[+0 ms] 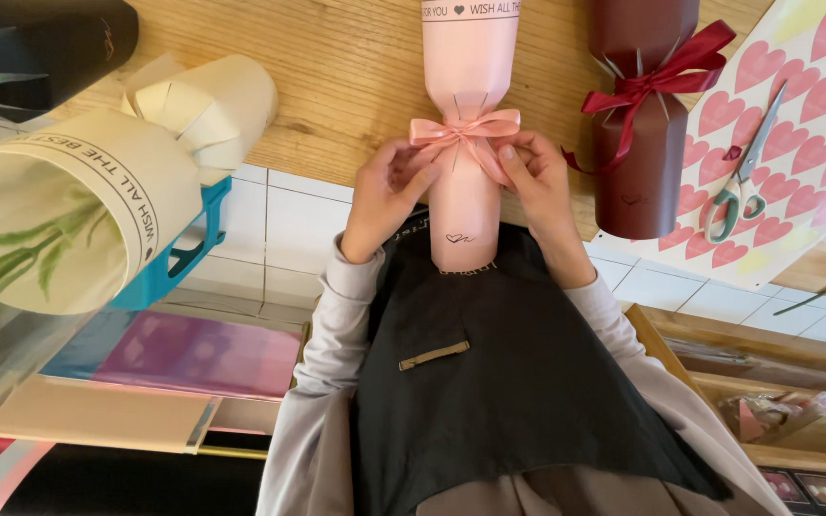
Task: The person cuts a length of pink ribbon from a spool using shears, then ties the ribbon into a bow around a small pink-wrapped bouquet and trims the ribbon ends.
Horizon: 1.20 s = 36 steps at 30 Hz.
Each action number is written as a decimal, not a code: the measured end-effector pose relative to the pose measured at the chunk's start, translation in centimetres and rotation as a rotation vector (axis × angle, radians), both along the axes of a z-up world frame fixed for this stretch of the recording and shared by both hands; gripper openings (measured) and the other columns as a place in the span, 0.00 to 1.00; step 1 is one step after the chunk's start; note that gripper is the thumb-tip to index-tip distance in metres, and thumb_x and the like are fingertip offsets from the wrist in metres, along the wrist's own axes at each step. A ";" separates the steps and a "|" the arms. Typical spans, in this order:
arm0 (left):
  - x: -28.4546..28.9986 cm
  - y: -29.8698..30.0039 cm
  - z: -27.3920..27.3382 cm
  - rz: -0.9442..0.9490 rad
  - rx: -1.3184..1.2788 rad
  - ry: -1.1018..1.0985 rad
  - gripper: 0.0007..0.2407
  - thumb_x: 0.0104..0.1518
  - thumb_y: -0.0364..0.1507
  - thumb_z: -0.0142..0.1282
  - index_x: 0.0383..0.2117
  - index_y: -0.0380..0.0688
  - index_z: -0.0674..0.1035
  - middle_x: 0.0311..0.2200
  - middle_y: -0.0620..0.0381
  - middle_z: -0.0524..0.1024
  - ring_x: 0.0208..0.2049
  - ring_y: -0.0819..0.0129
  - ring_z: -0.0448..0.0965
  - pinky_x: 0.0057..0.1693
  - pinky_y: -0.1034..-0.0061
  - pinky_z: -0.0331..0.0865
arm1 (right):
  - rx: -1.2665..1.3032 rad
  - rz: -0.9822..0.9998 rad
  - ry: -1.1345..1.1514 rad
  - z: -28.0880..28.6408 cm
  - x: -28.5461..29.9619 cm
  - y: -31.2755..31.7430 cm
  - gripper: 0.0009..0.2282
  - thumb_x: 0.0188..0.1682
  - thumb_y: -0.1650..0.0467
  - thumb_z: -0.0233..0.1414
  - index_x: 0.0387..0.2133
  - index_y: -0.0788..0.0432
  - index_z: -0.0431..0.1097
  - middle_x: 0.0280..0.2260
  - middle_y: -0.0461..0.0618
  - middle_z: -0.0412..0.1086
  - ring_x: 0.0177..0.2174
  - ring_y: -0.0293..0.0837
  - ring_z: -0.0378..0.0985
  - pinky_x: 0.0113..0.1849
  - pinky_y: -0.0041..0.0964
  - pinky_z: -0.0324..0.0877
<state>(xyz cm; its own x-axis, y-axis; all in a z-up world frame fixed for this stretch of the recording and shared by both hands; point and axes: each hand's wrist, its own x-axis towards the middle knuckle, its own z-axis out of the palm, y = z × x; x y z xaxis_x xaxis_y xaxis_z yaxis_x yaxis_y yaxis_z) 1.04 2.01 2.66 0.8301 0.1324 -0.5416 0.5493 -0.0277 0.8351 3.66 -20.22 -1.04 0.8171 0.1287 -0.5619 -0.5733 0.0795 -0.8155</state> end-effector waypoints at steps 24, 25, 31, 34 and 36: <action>-8.5 -3.9 2.1 0.170 -0.418 0.186 0.12 0.59 0.25 0.63 0.44 0.29 0.78 0.34 0.40 0.82 0.33 0.64 0.87 0.40 0.78 0.83 | 0.145 0.155 0.149 5.5 -6.1 -1.0 0.12 0.48 0.77 0.60 0.44 0.70 0.70 0.32 0.58 0.78 0.14 0.34 0.71 0.19 0.24 0.68; -8.5 -4.0 2.1 0.173 -0.411 0.184 0.12 0.59 0.25 0.63 0.44 0.29 0.78 0.33 0.40 0.82 0.32 0.65 0.86 0.40 0.79 0.83 | 0.137 0.152 0.147 5.6 -6.2 -0.9 0.12 0.48 0.77 0.60 0.43 0.69 0.71 0.32 0.58 0.78 0.14 0.34 0.71 0.19 0.24 0.67; -9.2 -4.1 2.0 0.107 -0.335 0.147 0.10 0.60 0.26 0.63 0.42 0.31 0.80 0.32 0.42 0.82 0.32 0.67 0.86 0.40 0.78 0.82 | 0.094 0.158 0.129 5.9 -7.0 -0.8 0.11 0.47 0.75 0.62 0.42 0.68 0.73 0.31 0.56 0.78 0.16 0.32 0.73 0.21 0.23 0.68; -9.4 -4.3 2.4 0.072 -0.296 0.138 0.10 0.60 0.28 0.64 0.41 0.32 0.81 0.31 0.43 0.83 0.31 0.68 0.86 0.39 0.78 0.82 | 0.073 0.162 0.119 6.1 -7.3 -0.7 0.11 0.48 0.75 0.62 0.42 0.68 0.73 0.31 0.55 0.78 0.18 0.32 0.73 0.22 0.23 0.68; -9.4 -4.4 2.7 0.057 -0.288 0.132 0.10 0.60 0.29 0.64 0.40 0.33 0.81 0.31 0.44 0.83 0.31 0.68 0.86 0.39 0.78 0.82 | 0.060 0.157 0.108 6.1 -7.4 -0.9 0.12 0.47 0.75 0.62 0.43 0.68 0.73 0.31 0.55 0.78 0.19 0.31 0.74 0.23 0.22 0.69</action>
<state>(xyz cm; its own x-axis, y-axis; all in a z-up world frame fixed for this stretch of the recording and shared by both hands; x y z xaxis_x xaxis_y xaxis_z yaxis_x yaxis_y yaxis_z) -8.40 -2.42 5.38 0.7458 0.0027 -0.6661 0.6472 0.2335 0.7256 -3.78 -21.11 5.05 0.7198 0.2861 -0.6325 -0.6662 0.0288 -0.7452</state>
